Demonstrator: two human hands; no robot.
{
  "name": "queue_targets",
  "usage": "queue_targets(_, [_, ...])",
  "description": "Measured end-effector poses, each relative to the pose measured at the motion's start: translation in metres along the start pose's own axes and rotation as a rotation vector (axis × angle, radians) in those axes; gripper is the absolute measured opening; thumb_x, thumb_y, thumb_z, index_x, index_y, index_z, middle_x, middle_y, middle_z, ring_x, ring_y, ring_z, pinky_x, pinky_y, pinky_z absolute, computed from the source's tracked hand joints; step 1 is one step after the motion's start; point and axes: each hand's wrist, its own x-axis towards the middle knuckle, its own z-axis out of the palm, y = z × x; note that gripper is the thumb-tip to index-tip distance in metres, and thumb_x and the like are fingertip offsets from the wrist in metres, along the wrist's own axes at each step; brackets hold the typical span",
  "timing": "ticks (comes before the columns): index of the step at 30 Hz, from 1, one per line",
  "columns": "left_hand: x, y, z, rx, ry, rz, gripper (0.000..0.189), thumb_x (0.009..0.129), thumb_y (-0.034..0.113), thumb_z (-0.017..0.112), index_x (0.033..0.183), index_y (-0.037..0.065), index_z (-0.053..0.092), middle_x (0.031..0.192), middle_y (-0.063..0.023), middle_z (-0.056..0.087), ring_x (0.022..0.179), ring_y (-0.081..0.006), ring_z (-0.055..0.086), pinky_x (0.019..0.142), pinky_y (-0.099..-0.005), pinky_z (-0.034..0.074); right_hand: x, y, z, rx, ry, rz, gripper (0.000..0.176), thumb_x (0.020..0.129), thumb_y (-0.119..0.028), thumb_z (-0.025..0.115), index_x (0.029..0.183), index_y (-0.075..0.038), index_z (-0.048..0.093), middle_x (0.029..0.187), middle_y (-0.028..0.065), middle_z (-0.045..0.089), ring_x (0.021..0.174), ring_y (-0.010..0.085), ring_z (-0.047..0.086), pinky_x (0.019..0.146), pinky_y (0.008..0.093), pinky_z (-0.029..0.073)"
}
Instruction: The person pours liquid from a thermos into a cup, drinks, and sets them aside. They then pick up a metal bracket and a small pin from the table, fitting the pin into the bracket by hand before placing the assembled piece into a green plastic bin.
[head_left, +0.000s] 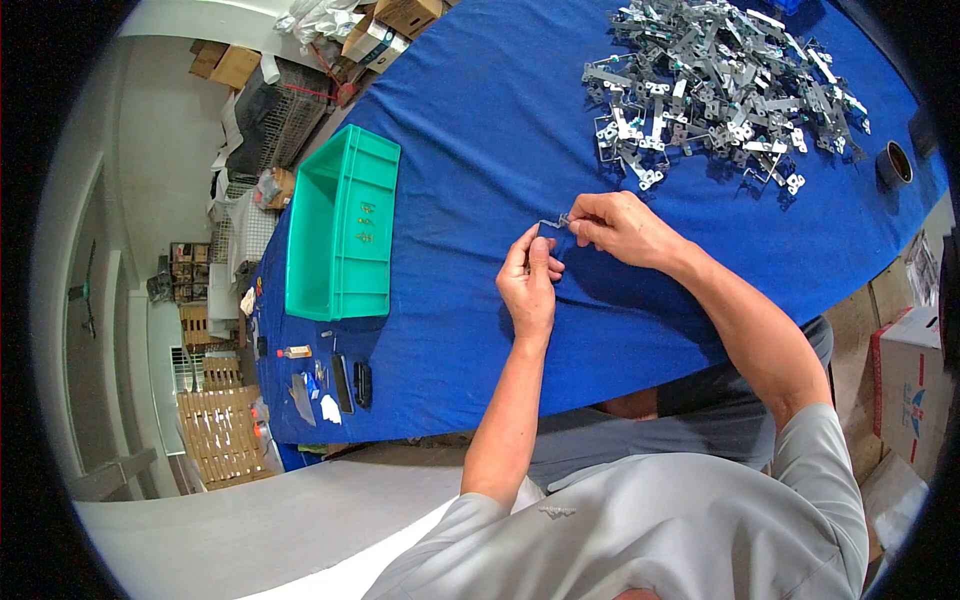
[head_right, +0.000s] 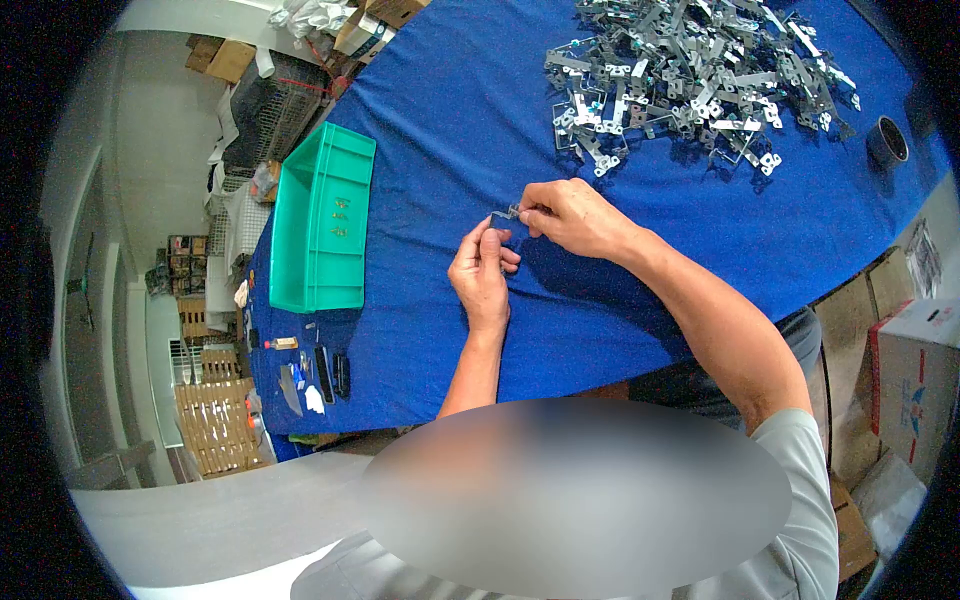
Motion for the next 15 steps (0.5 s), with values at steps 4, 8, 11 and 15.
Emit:
queue_targets(4, [-0.001,-0.0002,0.0001,-0.014,-0.002,-0.017,0.032,0.099,0.014,0.068,0.125,-0.004,0.066,0.095,-0.009,0.072,0.066,-0.0088,0.062,0.057,-0.0222,0.051,0.0007,0.0068,0.0023,-0.11,0.047,-0.087,0.018,0.094,-0.015,0.065,0.094,0.003,0.065,0.077,0.0162,0.07,0.072,0.0271,0.07,0.065,0.0397,0.054])
queue_targets(8, [-0.0018,-0.0037,0.0002,-0.012,-0.008,-0.036,0.034,0.096,0.012,0.072,0.126,-0.003,0.067,0.094,-0.0063,0.071,0.067,-0.0075,0.061,0.057,-0.0214,0.05,0.0,0.0077,0.0009,-0.227,0.075,-0.101,0.016,0.094,-0.012,0.067,0.093,0.004,0.062,0.074,0.0097,0.066,0.065,0.0184,0.065,0.061,0.0348,0.051])
queue_targets(11, [-0.0018,-0.004,0.0001,0.008,-0.017,-0.038,0.034,0.095,0.012,0.073,0.126,-0.002,0.067,0.092,-0.0046,0.07,0.066,-0.0066,0.06,0.057,-0.0208,0.05,-0.001,0.0062,0.0014,-0.14,0.094,-0.047,0.014,0.094,-0.009,0.067,0.097,0.004,0.062,0.073,0.01,0.066,0.065,0.0172,0.064,0.06,0.0334,0.051])
queue_targets(15, [-0.0013,-0.0037,-0.0001,0.071,-0.032,-0.055,0.034,0.095,0.014,0.074,0.125,-0.002,0.068,0.087,-0.0024,0.069,0.066,-0.0059,0.059,0.057,-0.0201,0.048,-0.0012,0.0015,0.0016,0.059,0.083,0.034,0.016,0.094,-0.007,0.066,0.106,0.004,0.064,0.076,0.0105,0.066,0.066,0.0141,0.064,0.059,0.0315,0.051])
